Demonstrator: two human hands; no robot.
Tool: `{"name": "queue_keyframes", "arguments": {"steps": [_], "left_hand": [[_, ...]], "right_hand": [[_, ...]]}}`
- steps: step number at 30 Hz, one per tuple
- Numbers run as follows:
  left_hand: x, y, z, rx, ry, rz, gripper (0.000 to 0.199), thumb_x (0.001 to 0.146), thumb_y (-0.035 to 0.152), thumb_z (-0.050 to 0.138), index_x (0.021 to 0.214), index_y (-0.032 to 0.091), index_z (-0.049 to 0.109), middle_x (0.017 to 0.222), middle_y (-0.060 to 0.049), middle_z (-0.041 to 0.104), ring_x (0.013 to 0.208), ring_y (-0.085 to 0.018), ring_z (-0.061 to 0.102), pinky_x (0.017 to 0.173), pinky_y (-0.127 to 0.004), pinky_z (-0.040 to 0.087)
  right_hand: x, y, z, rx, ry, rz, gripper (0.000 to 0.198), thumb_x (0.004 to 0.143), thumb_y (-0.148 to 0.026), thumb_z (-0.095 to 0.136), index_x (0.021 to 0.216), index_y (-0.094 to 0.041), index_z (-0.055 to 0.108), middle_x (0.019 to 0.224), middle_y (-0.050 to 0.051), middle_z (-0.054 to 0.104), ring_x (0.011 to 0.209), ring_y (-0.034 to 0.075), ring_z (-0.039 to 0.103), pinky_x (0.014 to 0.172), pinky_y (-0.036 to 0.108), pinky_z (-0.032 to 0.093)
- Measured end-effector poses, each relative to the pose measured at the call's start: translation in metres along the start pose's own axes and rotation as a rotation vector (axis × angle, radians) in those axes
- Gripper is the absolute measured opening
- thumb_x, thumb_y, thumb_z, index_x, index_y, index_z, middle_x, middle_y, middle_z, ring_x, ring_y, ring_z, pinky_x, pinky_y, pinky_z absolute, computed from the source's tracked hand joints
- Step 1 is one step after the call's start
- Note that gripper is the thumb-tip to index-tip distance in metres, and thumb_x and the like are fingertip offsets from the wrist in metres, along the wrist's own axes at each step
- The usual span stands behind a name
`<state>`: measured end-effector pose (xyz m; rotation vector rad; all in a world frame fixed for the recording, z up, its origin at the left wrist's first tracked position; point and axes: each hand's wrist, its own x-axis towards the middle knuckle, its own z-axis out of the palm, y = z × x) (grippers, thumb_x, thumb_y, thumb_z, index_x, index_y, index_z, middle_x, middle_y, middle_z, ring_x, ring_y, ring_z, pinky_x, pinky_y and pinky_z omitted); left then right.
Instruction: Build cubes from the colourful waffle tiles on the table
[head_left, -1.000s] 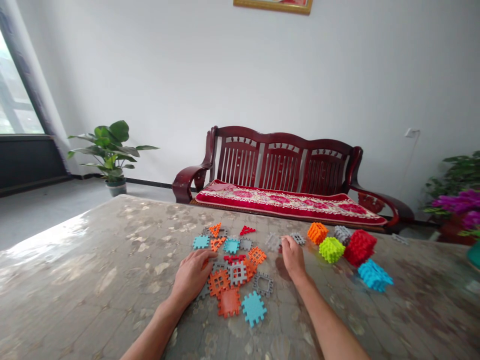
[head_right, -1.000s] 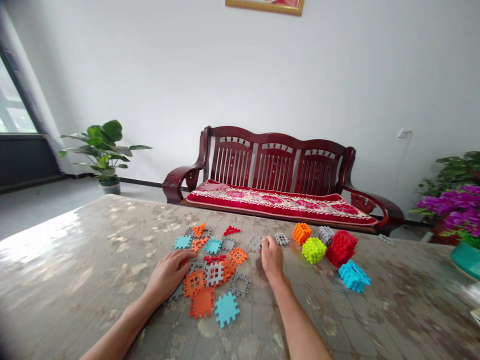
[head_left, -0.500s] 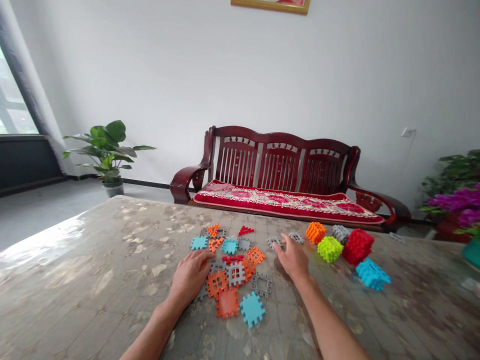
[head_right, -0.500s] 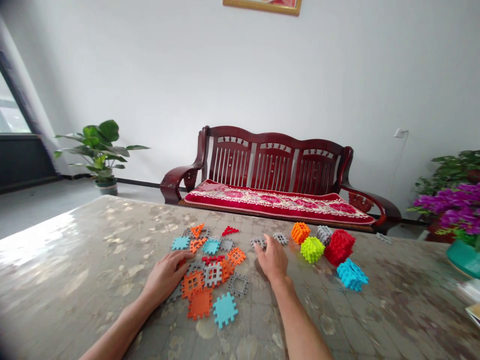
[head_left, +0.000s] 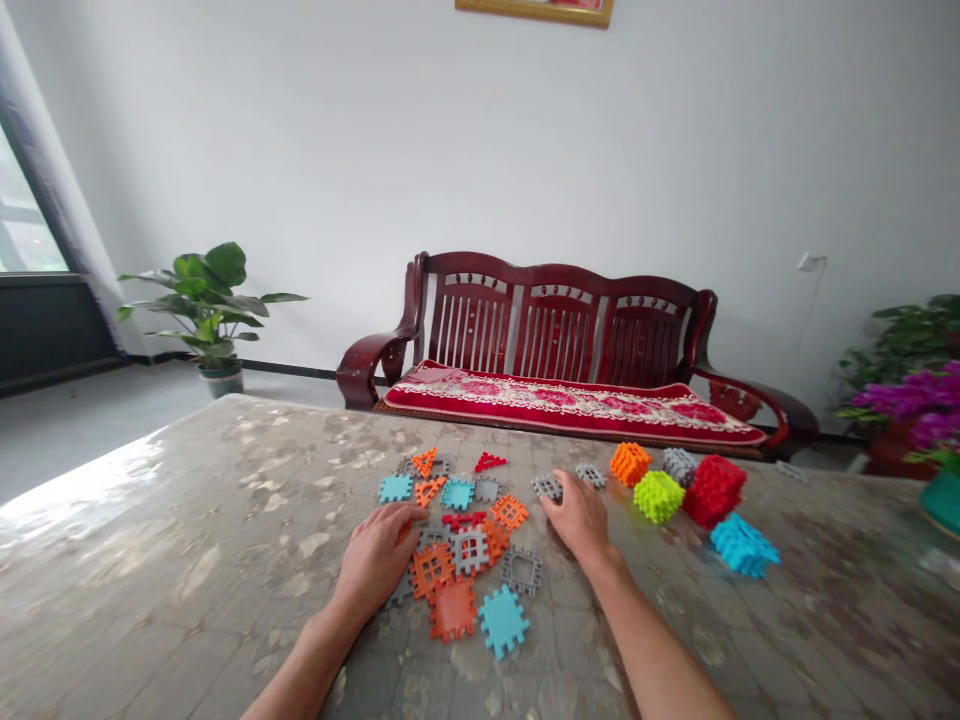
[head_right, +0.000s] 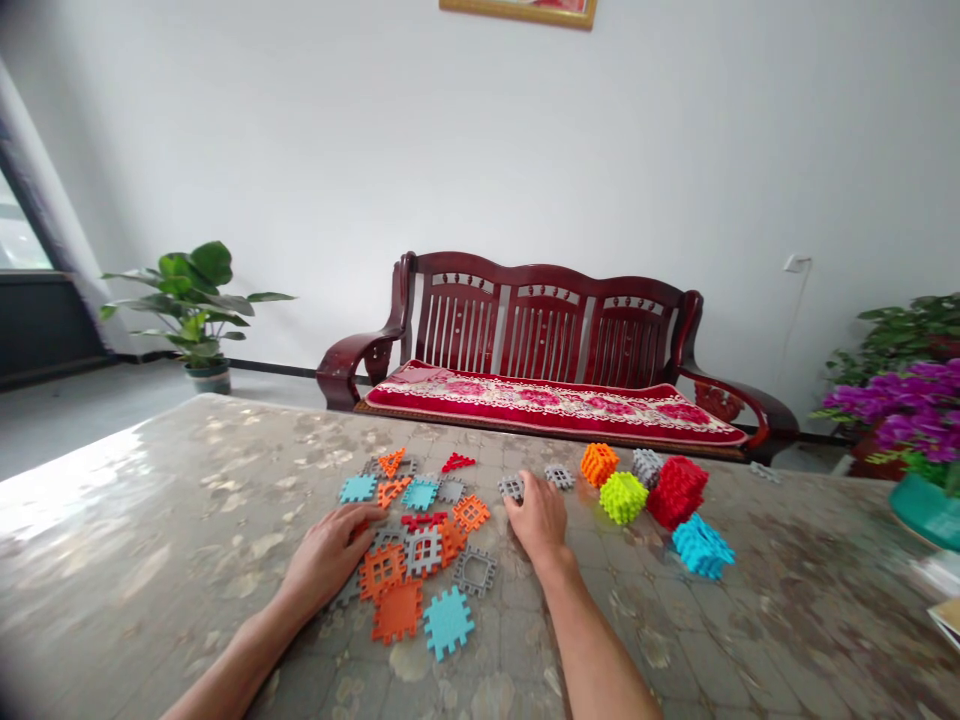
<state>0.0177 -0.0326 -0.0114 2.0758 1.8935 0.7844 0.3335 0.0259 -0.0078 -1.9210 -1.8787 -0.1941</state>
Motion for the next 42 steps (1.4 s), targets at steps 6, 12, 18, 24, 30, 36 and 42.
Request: {"name": "queue_keyframes", "arguments": {"steps": [6,12,18,24,30,36,42], "left_hand": [[0.000,-0.002,0.001,-0.014,0.005,0.007,0.030,0.083,0.021,0.049,0.102,0.029,0.071,0.120,-0.001,0.070,0.114,-0.020,0.061,0.102,-0.035,0.043],[0.000,-0.004,0.003,-0.015,0.012,0.012,0.029,0.083,0.021,0.050,0.101,0.030,0.071,0.120,0.000,0.070,0.115,-0.020,0.061,0.102,-0.035,0.043],[0.001,-0.005,0.003,-0.003,0.017,0.012,0.029,0.084,0.022,0.050,0.102,0.030,0.071,0.121,0.001,0.070,0.115,-0.019,0.061,0.102,-0.035,0.043],[0.002,-0.005,0.002,0.010,-0.009,0.004,0.030,0.085,0.025,0.047,0.104,0.029,0.071,0.122,0.000,0.069,0.117,-0.020,0.060,0.103,-0.036,0.043],[0.001,-0.003,0.001,0.004,-0.002,0.010,0.031,0.084,0.023,0.048,0.103,0.029,0.071,0.122,0.000,0.069,0.115,-0.020,0.061,0.102,-0.036,0.044],[0.001,0.001,-0.002,-0.012,0.004,-0.021,0.032,0.083,0.020,0.047,0.101,0.028,0.072,0.118,-0.001,0.071,0.114,-0.020,0.062,0.100,-0.035,0.045],[0.001,0.005,-0.005,-0.052,0.009,-0.044,0.032,0.083,0.020,0.047,0.102,0.028,0.071,0.113,0.000,0.073,0.108,-0.019,0.065,0.097,-0.032,0.046]], "right_hand": [[0.011,0.027,-0.002,0.082,0.181,0.209,0.047,0.084,-0.041,0.061,0.126,-0.019,0.059,0.115,0.008,0.071,0.105,0.024,0.062,0.089,0.032,0.042],[0.016,0.053,0.000,0.063,0.158,0.392,0.050,0.088,-0.038,0.056,0.135,-0.020,0.053,0.118,0.011,0.069,0.102,0.026,0.063,0.080,0.033,0.043],[0.021,0.058,0.006,0.050,0.142,0.359,0.053,0.089,-0.035,0.053,0.138,-0.017,0.050,0.116,0.013,0.069,0.101,0.027,0.064,0.081,0.034,0.043],[0.021,0.060,0.006,0.068,0.244,0.289,0.045,0.087,-0.029,0.053,0.128,-0.013,0.059,0.114,0.016,0.070,0.101,0.030,0.062,0.085,0.037,0.043],[0.015,0.050,0.011,0.249,0.356,-0.036,0.031,0.085,-0.020,0.046,0.107,-0.016,0.069,0.111,0.011,0.071,0.105,0.025,0.060,0.096,0.039,0.042],[0.002,0.003,0.016,0.354,0.203,-0.225,0.032,0.086,-0.021,0.049,0.113,-0.019,0.068,0.117,0.008,0.069,0.110,0.023,0.059,0.102,0.039,0.042],[-0.008,-0.039,0.010,0.348,-0.048,-0.405,0.045,0.092,-0.036,0.052,0.135,-0.024,0.056,0.145,0.007,0.052,0.132,0.024,0.046,0.111,0.042,0.036]]}}
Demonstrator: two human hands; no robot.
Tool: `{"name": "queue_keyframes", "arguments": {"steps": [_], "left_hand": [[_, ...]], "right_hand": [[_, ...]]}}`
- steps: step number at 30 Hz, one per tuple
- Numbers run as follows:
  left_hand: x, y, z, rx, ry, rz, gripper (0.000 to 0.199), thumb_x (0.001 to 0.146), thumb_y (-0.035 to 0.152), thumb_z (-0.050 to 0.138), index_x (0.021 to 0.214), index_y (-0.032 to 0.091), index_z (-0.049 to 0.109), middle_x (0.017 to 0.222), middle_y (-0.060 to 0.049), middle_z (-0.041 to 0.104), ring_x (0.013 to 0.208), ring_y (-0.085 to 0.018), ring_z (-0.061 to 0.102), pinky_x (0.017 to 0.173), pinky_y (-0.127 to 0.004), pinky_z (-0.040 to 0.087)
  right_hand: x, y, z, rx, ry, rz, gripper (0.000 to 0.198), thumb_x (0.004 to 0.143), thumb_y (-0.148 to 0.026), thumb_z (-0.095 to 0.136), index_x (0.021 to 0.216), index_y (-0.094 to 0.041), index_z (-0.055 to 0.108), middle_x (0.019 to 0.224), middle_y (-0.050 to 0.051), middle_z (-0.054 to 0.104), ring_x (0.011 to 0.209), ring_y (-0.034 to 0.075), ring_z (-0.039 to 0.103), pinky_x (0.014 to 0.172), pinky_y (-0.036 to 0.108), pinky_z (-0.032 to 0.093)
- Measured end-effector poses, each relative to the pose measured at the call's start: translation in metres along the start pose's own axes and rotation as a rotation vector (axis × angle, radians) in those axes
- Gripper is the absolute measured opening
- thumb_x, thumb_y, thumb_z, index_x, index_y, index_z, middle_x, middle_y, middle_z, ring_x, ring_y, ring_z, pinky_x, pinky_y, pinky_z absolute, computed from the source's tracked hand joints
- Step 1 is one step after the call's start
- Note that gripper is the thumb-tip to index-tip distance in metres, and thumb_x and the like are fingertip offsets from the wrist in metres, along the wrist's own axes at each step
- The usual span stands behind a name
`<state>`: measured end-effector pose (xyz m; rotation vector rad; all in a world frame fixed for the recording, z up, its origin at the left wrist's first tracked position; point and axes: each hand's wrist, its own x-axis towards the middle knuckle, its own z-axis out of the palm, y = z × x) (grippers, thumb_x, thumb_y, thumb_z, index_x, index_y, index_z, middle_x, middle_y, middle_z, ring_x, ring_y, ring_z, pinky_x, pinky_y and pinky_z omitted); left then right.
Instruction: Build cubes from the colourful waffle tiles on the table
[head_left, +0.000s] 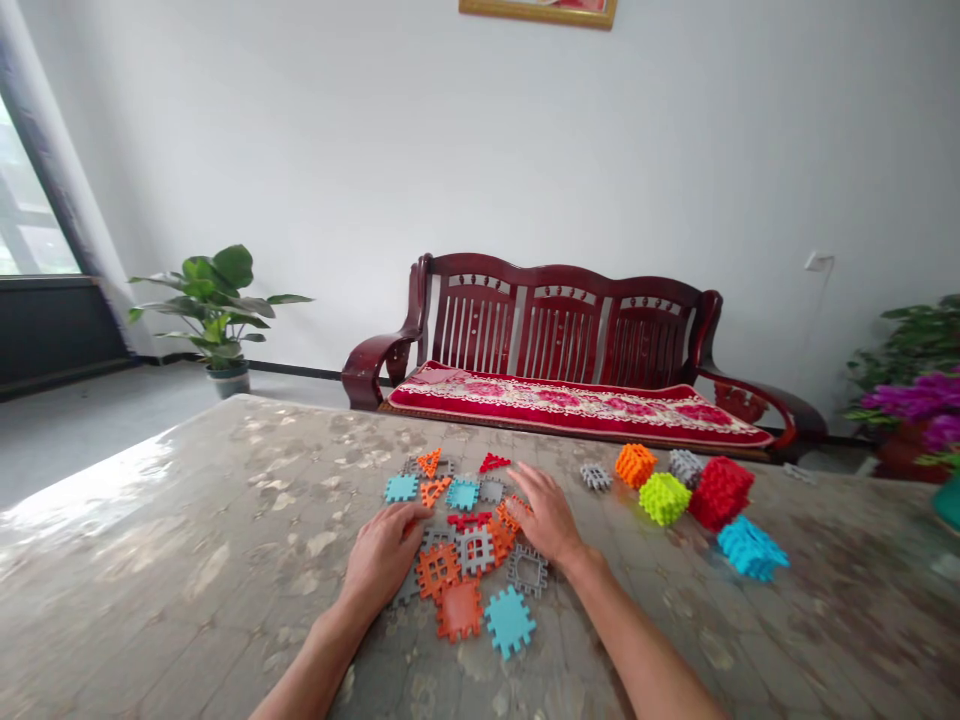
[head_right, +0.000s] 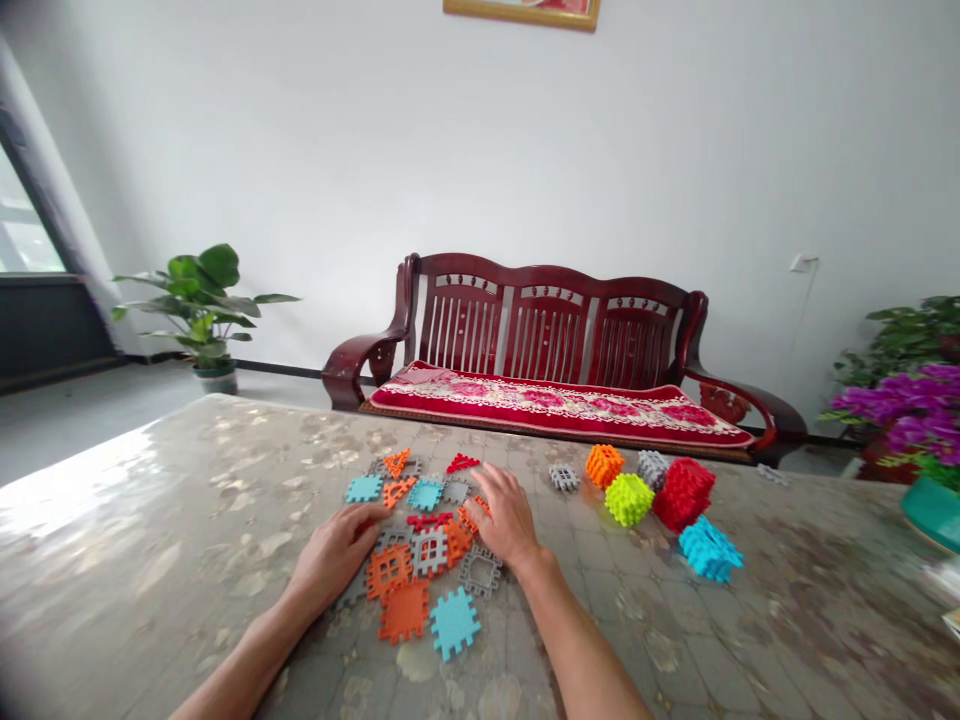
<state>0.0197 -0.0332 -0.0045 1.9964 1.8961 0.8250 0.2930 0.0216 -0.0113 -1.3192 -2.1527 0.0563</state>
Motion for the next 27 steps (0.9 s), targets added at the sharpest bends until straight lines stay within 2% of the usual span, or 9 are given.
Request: {"name": "queue_keyframes", "arguments": {"steps": [3,6,11,16,20,24,27], "left_hand": [[0.000,0.001,-0.001,-0.001,0.005,-0.007,0.031,0.082,0.019,0.048,0.100,0.028,0.072,0.112,0.000,0.073,0.108,-0.018,0.065,0.096,-0.031,0.046],[0.000,0.000,0.000,0.000,0.000,-0.002,0.031,0.082,0.020,0.048,0.100,0.028,0.071,0.113,0.000,0.073,0.108,-0.019,0.064,0.096,-0.031,0.045],[0.000,-0.003,0.002,0.007,-0.006,0.011,0.031,0.083,0.020,0.046,0.100,0.027,0.070,0.114,0.000,0.072,0.110,-0.019,0.063,0.098,-0.031,0.044],[0.000,-0.002,0.001,0.004,-0.013,0.016,0.032,0.083,0.019,0.045,0.101,0.027,0.070,0.115,-0.001,0.072,0.111,-0.019,0.063,0.099,-0.032,0.044],[-0.001,-0.001,0.001,0.004,-0.009,0.015,0.031,0.083,0.019,0.046,0.100,0.027,0.070,0.114,-0.001,0.072,0.110,-0.019,0.063,0.098,-0.032,0.044],[0.000,-0.001,0.001,0.007,-0.006,0.015,0.031,0.083,0.020,0.046,0.101,0.027,0.071,0.114,-0.001,0.072,0.110,-0.019,0.063,0.098,-0.033,0.044],[0.000,-0.002,0.002,0.007,-0.010,0.015,0.032,0.083,0.020,0.045,0.101,0.027,0.071,0.114,-0.001,0.072,0.111,-0.019,0.063,0.098,-0.033,0.045]], "right_hand": [[-0.003,-0.009,-0.001,0.003,-0.155,-0.123,0.047,0.097,-0.047,0.044,0.140,-0.029,0.052,0.150,0.002,0.047,0.141,0.025,0.034,0.115,0.044,0.030],[-0.005,-0.011,-0.002,-0.001,-0.240,-0.151,0.046,0.101,-0.047,0.034,0.137,-0.029,0.055,0.144,0.000,0.054,0.139,0.024,0.038,0.115,0.044,0.029],[-0.003,-0.002,-0.008,-0.072,-0.129,0.012,0.035,0.098,-0.031,0.040,0.119,-0.024,0.067,0.120,0.005,0.069,0.113,0.020,0.059,0.101,0.035,0.040],[-0.007,0.024,-0.016,-0.232,0.044,0.239,0.028,0.089,-0.018,0.047,0.097,-0.025,0.073,0.098,0.005,0.072,0.096,0.021,0.064,0.087,0.031,0.045],[-0.013,0.042,-0.018,-0.284,0.139,0.315,0.026,0.083,-0.026,0.058,0.106,-0.024,0.071,0.104,0.007,0.068,0.096,0.021,0.063,0.084,0.029,0.046],[-0.015,0.052,-0.022,-0.268,0.077,0.351,0.031,0.079,-0.040,0.065,0.104,-0.022,0.072,0.105,0.010,0.067,0.099,0.024,0.062,0.087,0.033,0.045],[-0.015,0.054,-0.025,-0.194,0.019,0.382,0.029,0.077,-0.039,0.066,0.098,-0.021,0.070,0.102,0.009,0.068,0.101,0.026,0.062,0.087,0.034,0.046]]}}
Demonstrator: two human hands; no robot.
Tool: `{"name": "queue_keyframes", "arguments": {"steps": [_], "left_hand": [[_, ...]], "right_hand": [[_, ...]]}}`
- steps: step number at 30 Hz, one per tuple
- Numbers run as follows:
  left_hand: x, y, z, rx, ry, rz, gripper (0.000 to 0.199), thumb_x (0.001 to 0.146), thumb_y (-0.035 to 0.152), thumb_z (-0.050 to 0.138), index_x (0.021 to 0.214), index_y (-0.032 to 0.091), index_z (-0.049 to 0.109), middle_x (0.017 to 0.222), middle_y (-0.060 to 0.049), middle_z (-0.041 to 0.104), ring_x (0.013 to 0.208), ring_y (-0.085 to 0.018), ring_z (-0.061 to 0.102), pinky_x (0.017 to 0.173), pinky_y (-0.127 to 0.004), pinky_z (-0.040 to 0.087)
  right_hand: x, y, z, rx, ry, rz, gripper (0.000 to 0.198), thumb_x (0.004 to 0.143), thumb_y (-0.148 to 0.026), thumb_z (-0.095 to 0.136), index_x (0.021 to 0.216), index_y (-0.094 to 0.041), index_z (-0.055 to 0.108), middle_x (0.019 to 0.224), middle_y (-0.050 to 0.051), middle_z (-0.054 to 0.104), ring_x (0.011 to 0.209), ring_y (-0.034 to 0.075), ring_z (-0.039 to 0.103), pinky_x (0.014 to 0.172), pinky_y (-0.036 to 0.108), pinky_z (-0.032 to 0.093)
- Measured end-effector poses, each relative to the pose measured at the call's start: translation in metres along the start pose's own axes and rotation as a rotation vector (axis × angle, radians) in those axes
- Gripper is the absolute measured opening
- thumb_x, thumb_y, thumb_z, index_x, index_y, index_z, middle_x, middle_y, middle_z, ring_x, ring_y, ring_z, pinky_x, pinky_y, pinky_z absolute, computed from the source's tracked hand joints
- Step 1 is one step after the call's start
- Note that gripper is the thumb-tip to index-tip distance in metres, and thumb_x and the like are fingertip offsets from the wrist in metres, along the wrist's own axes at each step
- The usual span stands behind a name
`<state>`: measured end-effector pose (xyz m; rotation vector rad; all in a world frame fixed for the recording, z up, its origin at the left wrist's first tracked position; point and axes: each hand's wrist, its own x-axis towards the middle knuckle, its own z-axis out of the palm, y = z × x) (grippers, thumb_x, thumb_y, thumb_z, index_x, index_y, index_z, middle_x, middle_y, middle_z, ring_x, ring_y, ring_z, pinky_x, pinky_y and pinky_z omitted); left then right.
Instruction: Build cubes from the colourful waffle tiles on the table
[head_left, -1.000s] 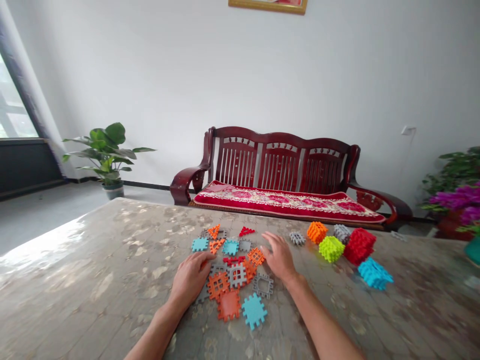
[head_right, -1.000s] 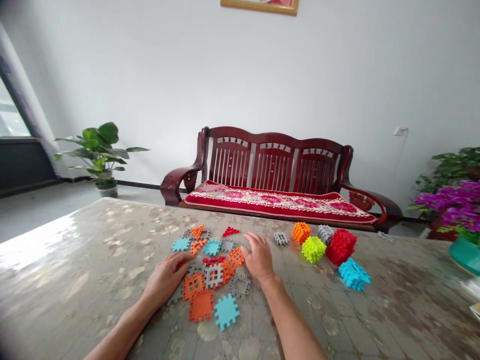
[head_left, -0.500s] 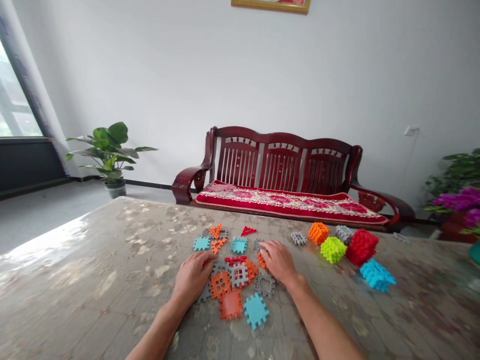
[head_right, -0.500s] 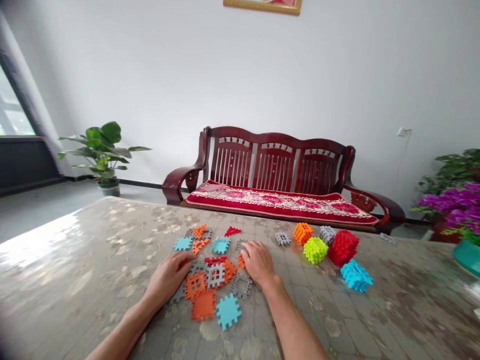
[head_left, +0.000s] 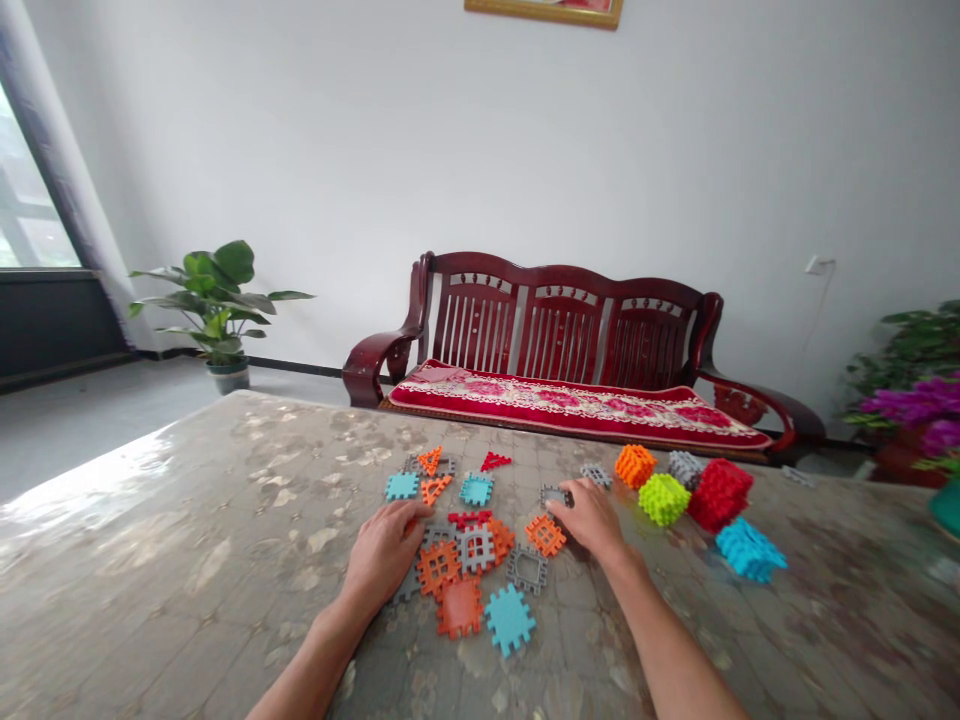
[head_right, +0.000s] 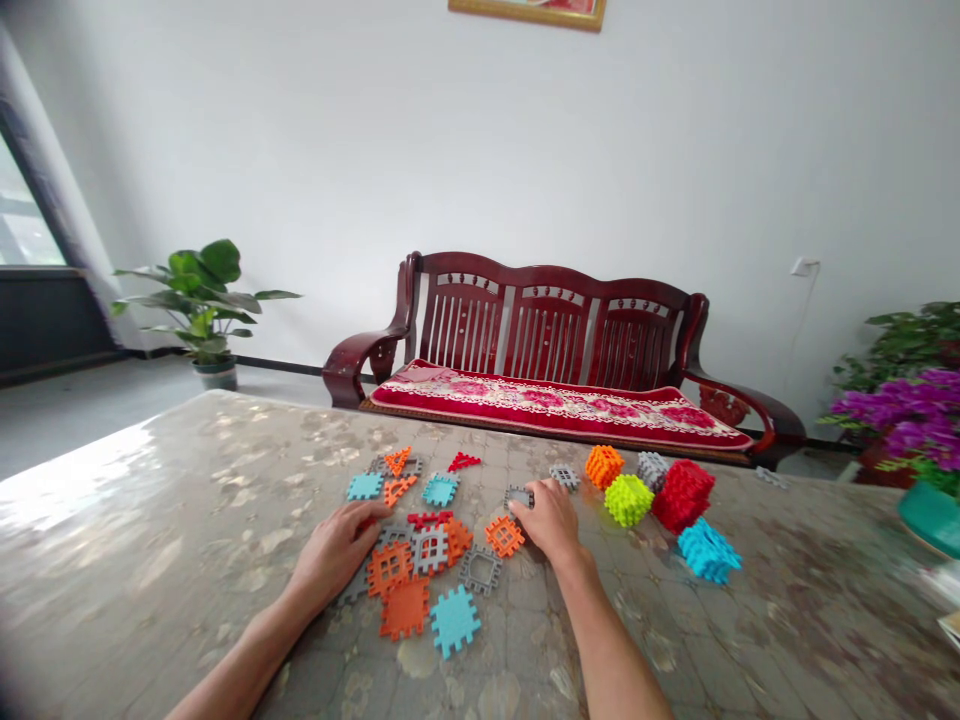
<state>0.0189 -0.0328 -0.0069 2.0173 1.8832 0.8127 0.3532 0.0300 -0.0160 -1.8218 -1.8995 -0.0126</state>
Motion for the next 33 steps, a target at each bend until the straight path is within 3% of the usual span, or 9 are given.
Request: {"name": "queue_keyframes", "arguments": {"steps": [5,8,10,14,19,24,33], "left_hand": [[-0.001,0.000,0.000,0.001,0.001,0.001,0.032,0.084,0.021,0.045,0.101,0.027,0.071,0.115,-0.001,0.071,0.112,-0.019,0.062,0.099,-0.033,0.044],[-0.001,0.001,0.000,0.001,0.005,0.002,0.031,0.084,0.021,0.046,0.101,0.027,0.071,0.115,-0.001,0.072,0.111,-0.019,0.063,0.099,-0.032,0.044],[-0.001,0.001,0.000,0.004,0.005,0.003,0.031,0.083,0.020,0.046,0.100,0.027,0.071,0.114,0.000,0.072,0.111,-0.019,0.063,0.098,-0.032,0.044],[0.000,0.000,0.000,-0.004,0.013,0.001,0.032,0.082,0.019,0.046,0.100,0.027,0.071,0.114,-0.001,0.072,0.110,-0.019,0.064,0.098,-0.032,0.045],[0.000,0.000,0.000,-0.008,0.015,0.002,0.031,0.083,0.020,0.046,0.100,0.027,0.071,0.114,-0.001,0.072,0.110,-0.019,0.063,0.098,-0.032,0.045],[0.000,0.001,-0.001,-0.004,0.009,-0.002,0.032,0.082,0.020,0.046,0.100,0.027,0.071,0.113,-0.001,0.072,0.110,-0.019,0.063,0.098,-0.032,0.045],[0.000,0.000,0.001,-0.017,0.020,0.005,0.030,0.083,0.018,0.047,0.099,0.027,0.071,0.112,-0.001,0.073,0.108,-0.018,0.064,0.097,-0.032,0.045]], "right_hand": [[0.000,-0.006,0.000,0.190,0.018,0.051,0.032,0.073,-0.031,0.064,0.104,-0.021,0.062,0.098,0.005,0.070,0.088,0.022,0.065,0.075,0.031,0.048],[0.000,-0.009,0.002,0.285,0.139,-0.058,0.020,0.075,-0.020,0.052,0.093,-0.022,0.062,0.093,0.004,0.069,0.084,0.020,0.064,0.077,0.031,0.048],[0.001,-0.008,0.005,0.338,0.172,-0.140,0.023,0.074,-0.013,0.044,0.083,-0.023,0.062,0.091,0.004,0.069,0.087,0.020,0.064,0.081,0.032,0.049],[0.001,-0.002,0.010,0.432,0.103,-0.116,0.032,0.067,-0.005,0.039,0.079,-0.023,0.064,0.090,0.004,0.071,0.087,0.019,0.066,0.084,0.033,0.052],[-0.001,-0.003,0.008,0.556,-0.055,-0.027,0.042,0.067,-0.010,0.048,0.103,-0.020,0.067,0.104,0.006,0.073,0.097,0.021,0.067,0.090,0.036,0.053],[-0.004,-0.011,-0.004,0.417,-0.156,-0.127,0.045,0.069,-0.026,0.064,0.114,-0.018,0.067,0.112,0.009,0.071,0.105,0.025,0.064,0.097,0.040,0.049],[-0.004,-0.006,-0.001,0.093,0.024,-0.134,0.038,0.083,-0.029,0.058,0.118,-0.019,0.066,0.118,0.011,0.070,0.109,0.025,0.063,0.099,0.039,0.045]]}}
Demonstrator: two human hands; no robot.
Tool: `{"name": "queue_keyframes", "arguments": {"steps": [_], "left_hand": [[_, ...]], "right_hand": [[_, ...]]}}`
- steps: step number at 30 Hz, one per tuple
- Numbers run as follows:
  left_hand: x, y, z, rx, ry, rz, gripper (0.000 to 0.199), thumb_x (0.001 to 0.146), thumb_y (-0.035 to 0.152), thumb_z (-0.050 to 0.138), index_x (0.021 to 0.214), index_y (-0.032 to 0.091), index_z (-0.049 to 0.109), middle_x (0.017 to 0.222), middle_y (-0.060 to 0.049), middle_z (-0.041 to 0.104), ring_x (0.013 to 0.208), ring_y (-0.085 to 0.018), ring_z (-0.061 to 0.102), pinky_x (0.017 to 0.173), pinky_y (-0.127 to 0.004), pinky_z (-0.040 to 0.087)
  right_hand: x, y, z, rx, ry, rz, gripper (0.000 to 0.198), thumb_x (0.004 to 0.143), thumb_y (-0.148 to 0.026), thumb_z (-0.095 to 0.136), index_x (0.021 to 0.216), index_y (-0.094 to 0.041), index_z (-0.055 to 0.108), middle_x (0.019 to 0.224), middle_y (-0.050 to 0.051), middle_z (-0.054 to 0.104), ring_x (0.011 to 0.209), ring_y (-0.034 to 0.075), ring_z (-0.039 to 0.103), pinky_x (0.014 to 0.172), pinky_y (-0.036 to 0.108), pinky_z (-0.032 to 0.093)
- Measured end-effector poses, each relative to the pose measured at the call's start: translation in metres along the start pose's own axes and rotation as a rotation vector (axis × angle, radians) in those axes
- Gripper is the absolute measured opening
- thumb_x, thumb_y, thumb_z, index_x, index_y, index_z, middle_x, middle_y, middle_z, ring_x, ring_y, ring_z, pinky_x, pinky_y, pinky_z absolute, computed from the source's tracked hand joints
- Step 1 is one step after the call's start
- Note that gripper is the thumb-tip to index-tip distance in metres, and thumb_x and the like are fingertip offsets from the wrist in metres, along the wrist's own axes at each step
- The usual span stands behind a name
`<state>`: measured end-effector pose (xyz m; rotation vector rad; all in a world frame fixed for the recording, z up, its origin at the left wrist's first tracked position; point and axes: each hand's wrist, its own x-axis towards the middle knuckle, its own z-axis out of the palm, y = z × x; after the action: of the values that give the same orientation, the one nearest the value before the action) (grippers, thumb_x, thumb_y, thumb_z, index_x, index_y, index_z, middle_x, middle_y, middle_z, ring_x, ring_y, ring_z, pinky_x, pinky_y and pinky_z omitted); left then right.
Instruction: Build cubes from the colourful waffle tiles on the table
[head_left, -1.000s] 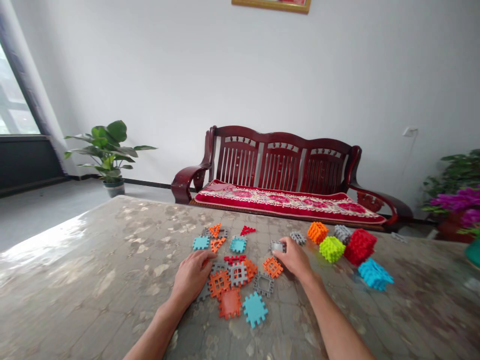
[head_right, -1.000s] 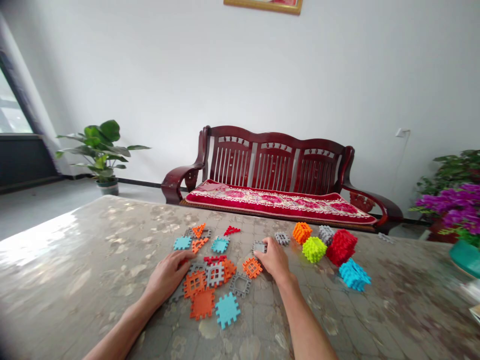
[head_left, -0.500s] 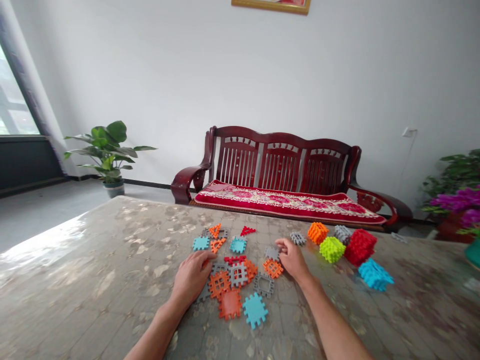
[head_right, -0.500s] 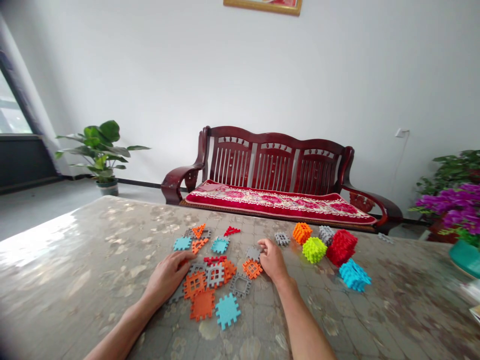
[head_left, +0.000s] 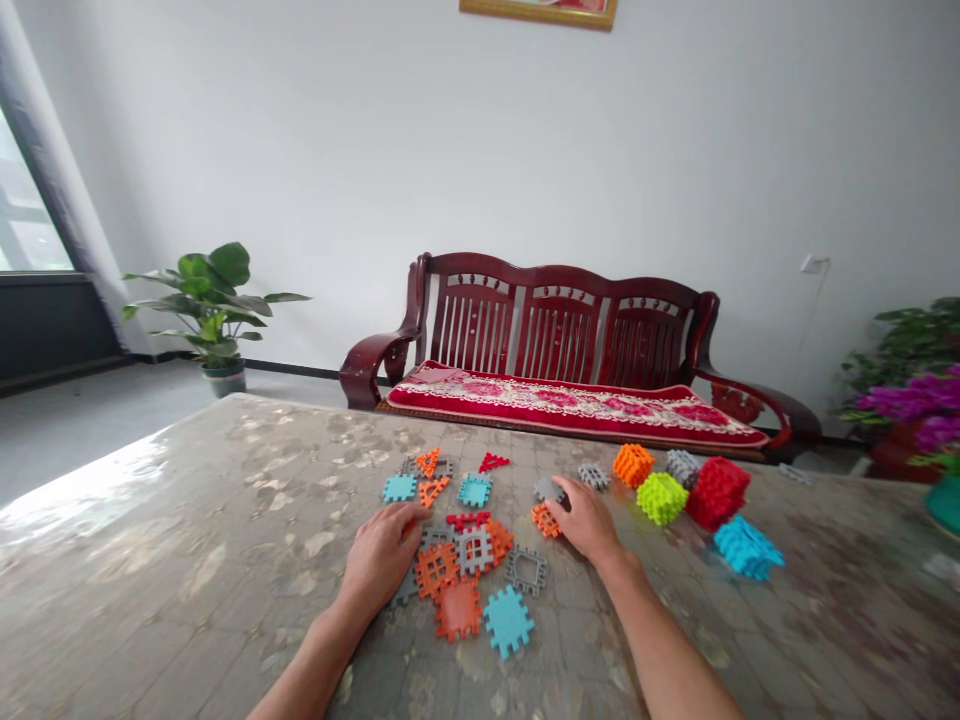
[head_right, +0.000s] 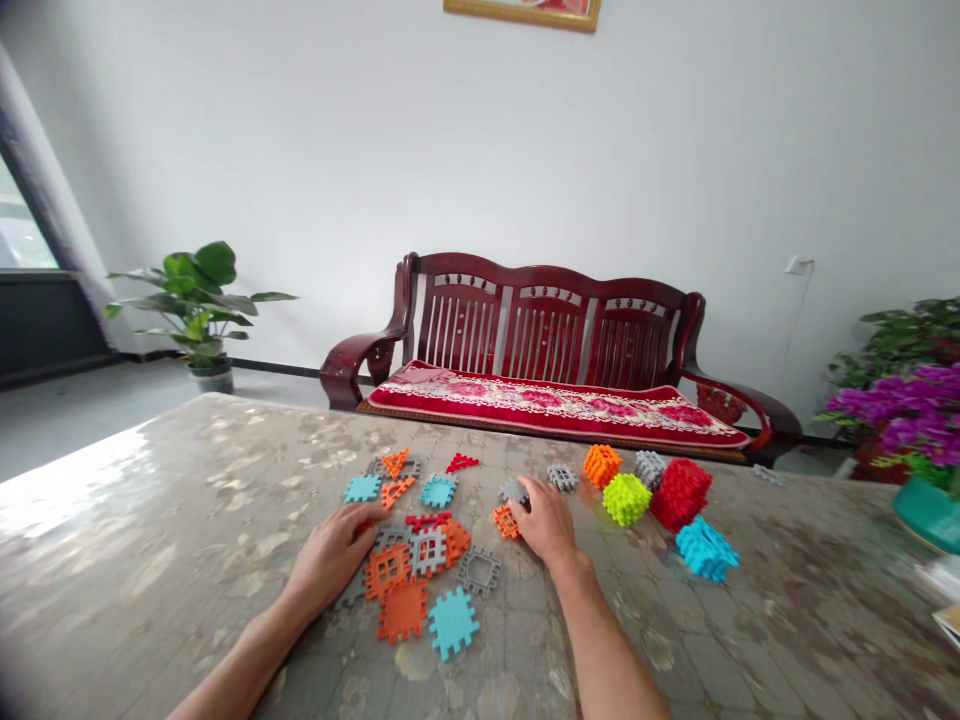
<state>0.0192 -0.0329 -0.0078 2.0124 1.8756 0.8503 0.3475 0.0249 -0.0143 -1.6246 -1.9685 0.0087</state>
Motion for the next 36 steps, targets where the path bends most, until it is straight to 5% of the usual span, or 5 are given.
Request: {"name": "queue_keyframes", "arguments": {"steps": [9,18,36], "left_hand": [[0.000,-0.001,0.001,0.016,-0.008,0.001,0.030,0.084,0.021,0.046,0.100,0.028,0.071,0.114,0.000,0.072,0.110,-0.019,0.063,0.099,-0.032,0.044],[0.001,-0.005,0.003,0.030,-0.001,0.007,0.029,0.083,0.022,0.047,0.099,0.028,0.072,0.113,-0.001,0.072,0.110,-0.020,0.064,0.098,-0.033,0.045],[0.001,-0.003,0.001,0.040,-0.027,-0.003,0.029,0.084,0.022,0.047,0.100,0.027,0.071,0.114,-0.001,0.071,0.111,-0.021,0.062,0.098,-0.035,0.044]], "right_hand": [[0.002,0.002,0.007,-0.018,0.070,0.079,0.040,0.078,-0.029,0.064,0.117,-0.021,0.066,0.110,0.008,0.072,0.101,0.024,0.065,0.090,0.035,0.048],[0.011,0.032,-0.003,-0.092,0.397,0.212,0.048,0.082,-0.038,0.058,0.124,-0.016,0.060,0.111,0.014,0.070,0.102,0.027,0.062,0.091,0.039,0.044],[0.013,0.046,-0.008,-0.175,0.198,0.500,0.053,0.088,-0.036,0.054,0.136,-0.016,0.049,0.124,0.013,0.066,0.108,0.027,0.064,0.083,0.033,0.045]]}}
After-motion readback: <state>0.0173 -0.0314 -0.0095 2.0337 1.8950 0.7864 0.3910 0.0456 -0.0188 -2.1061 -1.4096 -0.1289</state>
